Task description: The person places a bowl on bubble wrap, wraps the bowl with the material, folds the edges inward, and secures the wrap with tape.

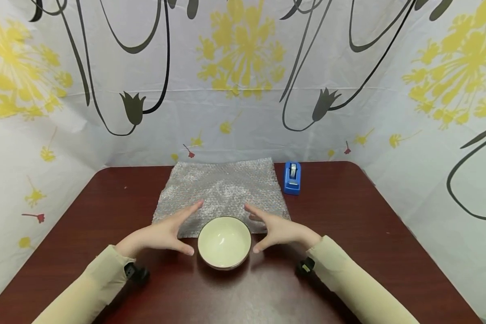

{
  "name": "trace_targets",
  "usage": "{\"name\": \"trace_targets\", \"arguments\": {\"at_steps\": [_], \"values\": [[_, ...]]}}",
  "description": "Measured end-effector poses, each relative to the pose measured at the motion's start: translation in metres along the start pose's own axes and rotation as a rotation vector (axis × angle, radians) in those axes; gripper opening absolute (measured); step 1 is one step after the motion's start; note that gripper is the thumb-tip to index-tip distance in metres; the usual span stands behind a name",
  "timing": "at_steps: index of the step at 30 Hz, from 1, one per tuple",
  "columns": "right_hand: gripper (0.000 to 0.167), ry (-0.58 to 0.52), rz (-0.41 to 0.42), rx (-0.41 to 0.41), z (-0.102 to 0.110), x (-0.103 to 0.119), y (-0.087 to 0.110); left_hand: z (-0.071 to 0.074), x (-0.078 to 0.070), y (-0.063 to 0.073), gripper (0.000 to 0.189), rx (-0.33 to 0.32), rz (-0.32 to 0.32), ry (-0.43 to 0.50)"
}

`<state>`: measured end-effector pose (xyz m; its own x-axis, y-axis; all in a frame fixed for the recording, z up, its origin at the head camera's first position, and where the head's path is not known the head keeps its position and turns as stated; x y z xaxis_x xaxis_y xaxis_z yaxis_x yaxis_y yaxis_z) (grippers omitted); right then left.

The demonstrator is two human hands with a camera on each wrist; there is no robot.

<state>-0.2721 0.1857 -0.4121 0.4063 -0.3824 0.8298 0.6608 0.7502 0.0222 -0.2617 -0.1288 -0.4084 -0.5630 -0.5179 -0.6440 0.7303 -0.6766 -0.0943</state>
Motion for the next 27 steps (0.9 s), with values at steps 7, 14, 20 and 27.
{"name": "trace_targets", "arguments": {"at_steps": [7, 14, 20, 27], "values": [[0.113, -0.046, 0.003, 0.032, -0.021, -0.001, 0.004, -0.026, -0.004, 0.007, 0.119, 0.125, 0.021, 0.289], [0.117, 0.000, -0.046, -0.012, -0.032, 0.004, 0.002, -0.039, -0.009, 0.006, 0.119, 0.163, 0.056, 0.420], [0.115, 0.002, -0.064, -0.056, -0.035, 0.007, 0.001, -0.047, -0.011, 0.005, 0.116, 0.129, 0.095, 0.540], [0.114, -0.009, -0.073, -0.059, -0.034, 0.009, 0.001, -0.051, -0.016, 0.002, 0.112, 0.059, 0.095, 0.608]]}}
Point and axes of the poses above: each hand's wrist, its own y-axis away from the middle knuckle, its own z-axis out of the back of the hand, x = y × z, the point moved 3 cm from there along -y, towards the middle knuckle, and after that the axes turned 3 degrees about -x, right-handed, at the moved point
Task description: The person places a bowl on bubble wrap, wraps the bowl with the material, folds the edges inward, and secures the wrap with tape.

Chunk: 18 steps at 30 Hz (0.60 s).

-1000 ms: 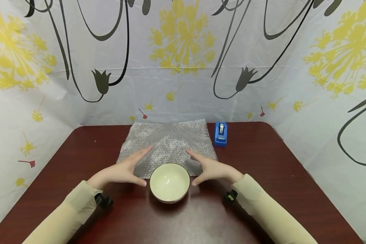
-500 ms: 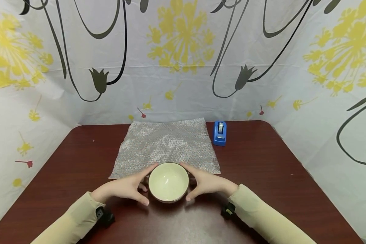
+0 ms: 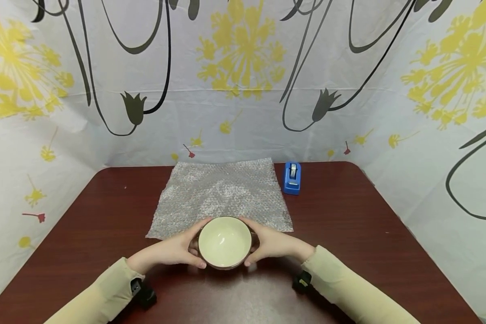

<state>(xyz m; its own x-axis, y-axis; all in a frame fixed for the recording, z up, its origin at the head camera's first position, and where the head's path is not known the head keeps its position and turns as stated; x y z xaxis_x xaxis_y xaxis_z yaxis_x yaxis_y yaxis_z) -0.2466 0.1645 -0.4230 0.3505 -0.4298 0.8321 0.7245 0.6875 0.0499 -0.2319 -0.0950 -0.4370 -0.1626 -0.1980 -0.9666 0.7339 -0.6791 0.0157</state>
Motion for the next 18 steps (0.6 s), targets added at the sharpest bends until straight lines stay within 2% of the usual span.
{"name": "trace_targets", "arguments": {"at_steps": [11, 18], "values": [[0.114, 0.020, -0.010, -0.004, 0.0013, 0.0041, 0.0012, -0.0034, -0.0009, 0.0000, 0.110, 0.004, 0.008, 0.025], [0.110, -0.034, -0.005, -0.010, 0.0035, 0.0052, 0.0013, -0.0008, -0.0077, -0.0012, 0.110, 0.007, 0.007, 0.002]]}}
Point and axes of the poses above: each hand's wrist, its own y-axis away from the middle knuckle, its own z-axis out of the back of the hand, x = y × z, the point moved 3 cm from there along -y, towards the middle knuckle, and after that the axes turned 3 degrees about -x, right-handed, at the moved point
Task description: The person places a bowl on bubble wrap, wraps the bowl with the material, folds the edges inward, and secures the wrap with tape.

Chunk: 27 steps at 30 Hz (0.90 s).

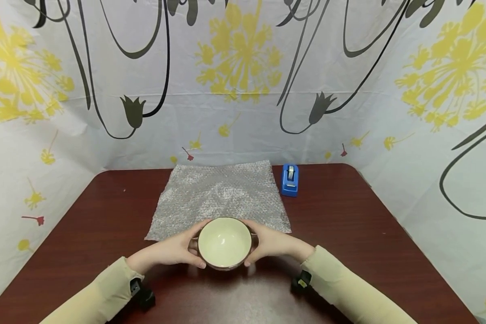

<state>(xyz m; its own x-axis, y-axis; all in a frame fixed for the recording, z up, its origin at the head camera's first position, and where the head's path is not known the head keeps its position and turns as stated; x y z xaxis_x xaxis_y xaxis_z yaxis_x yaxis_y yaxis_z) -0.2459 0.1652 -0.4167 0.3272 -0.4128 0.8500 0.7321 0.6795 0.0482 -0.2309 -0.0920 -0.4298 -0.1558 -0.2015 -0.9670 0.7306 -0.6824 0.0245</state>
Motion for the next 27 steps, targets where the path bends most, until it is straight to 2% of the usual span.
{"name": "trace_targets", "arguments": {"at_steps": [8, 12, 18, 22, 27], "values": [[0.104, -0.029, 0.013, -0.010, 0.012, 0.010, -0.004, 0.011, -0.016, -0.003, 0.109, -0.014, 0.001, -0.045], [0.107, -0.064, 0.016, -0.007, 0.026, 0.018, -0.012, 0.022, -0.027, -0.010, 0.110, -0.041, -0.017, -0.050], [0.111, -0.216, -0.041, 0.021, 0.054, 0.034, -0.036, 0.053, -0.042, -0.030, 0.110, -0.076, -0.031, 0.002], [0.107, -0.233, -0.028, 0.028, 0.075, 0.041, -0.056, 0.074, -0.050, -0.042, 0.109, -0.108, -0.031, 0.000], [0.104, -0.256, 0.002, 0.035, 0.095, 0.047, -0.081, 0.095, -0.054, -0.054, 0.104, -0.150, -0.040, 0.055]]}}
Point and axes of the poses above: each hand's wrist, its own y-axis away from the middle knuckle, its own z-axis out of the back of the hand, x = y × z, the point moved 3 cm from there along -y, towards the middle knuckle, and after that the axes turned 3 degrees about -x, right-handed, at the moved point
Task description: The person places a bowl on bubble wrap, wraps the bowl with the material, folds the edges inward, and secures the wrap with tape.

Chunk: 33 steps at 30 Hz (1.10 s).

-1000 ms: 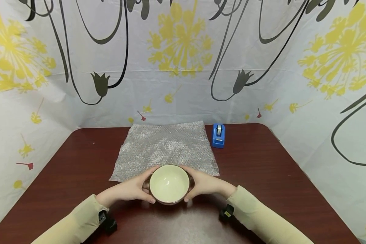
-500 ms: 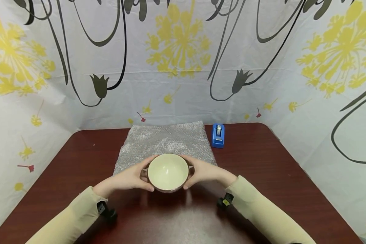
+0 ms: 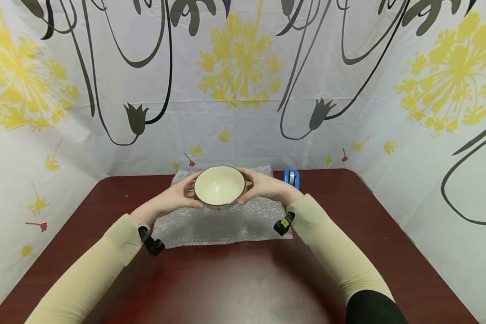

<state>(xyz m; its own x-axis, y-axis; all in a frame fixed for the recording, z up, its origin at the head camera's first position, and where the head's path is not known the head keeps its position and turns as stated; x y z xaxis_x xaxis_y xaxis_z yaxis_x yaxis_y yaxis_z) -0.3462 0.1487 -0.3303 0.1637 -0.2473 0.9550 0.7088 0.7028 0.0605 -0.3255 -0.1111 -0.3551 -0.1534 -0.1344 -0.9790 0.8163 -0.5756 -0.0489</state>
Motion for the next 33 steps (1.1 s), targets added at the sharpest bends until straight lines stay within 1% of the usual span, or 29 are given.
{"name": "trace_targets", "arguments": {"at_steps": [3, 7, 9, 13, 16, 19, 22, 26, 29, 33], "values": [[0.102, -0.040, -0.009, -0.020, 0.009, 0.001, -0.010, 0.007, 0.002, -0.010, 0.099, -0.035, -0.020, 0.029], [0.101, -0.082, -0.041, -0.050, 0.016, -0.005, -0.021, 0.012, 0.008, -0.020, 0.096, -0.088, -0.031, 0.033], [0.100, -0.105, -0.047, -0.053, 0.018, -0.009, -0.028, 0.014, 0.014, -0.024, 0.096, -0.113, -0.028, 0.026], [0.099, -0.174, -0.070, -0.058, 0.020, -0.023, -0.039, 0.019, 0.028, -0.030, 0.094, -0.141, -0.015, -0.013], [0.098, -0.206, -0.094, -0.055, 0.018, -0.036, -0.045, 0.022, 0.038, -0.032, 0.093, -0.127, 0.011, -0.037], [0.096, -0.212, -0.105, -0.058, 0.016, -0.049, -0.049, 0.022, 0.047, -0.034, 0.093, -0.109, 0.046, -0.034], [0.096, -0.220, -0.104, -0.067, 0.013, -0.062, -0.052, 0.022, 0.057, -0.034, 0.094, -0.102, 0.060, -0.038], [0.098, -0.222, -0.110, -0.056, 0.010, -0.077, -0.056, 0.020, 0.069, -0.035, 0.096, -0.094, 0.077, -0.068], [0.098, -0.217, -0.118, -0.050, 0.007, -0.085, -0.057, 0.018, 0.079, -0.037, 0.097, -0.091, 0.090, -0.056], [0.098, -0.223, -0.131, -0.073, 0.007, -0.093, -0.057, 0.015, 0.088, -0.040, 0.095, -0.097, 0.086, -0.013]]}}
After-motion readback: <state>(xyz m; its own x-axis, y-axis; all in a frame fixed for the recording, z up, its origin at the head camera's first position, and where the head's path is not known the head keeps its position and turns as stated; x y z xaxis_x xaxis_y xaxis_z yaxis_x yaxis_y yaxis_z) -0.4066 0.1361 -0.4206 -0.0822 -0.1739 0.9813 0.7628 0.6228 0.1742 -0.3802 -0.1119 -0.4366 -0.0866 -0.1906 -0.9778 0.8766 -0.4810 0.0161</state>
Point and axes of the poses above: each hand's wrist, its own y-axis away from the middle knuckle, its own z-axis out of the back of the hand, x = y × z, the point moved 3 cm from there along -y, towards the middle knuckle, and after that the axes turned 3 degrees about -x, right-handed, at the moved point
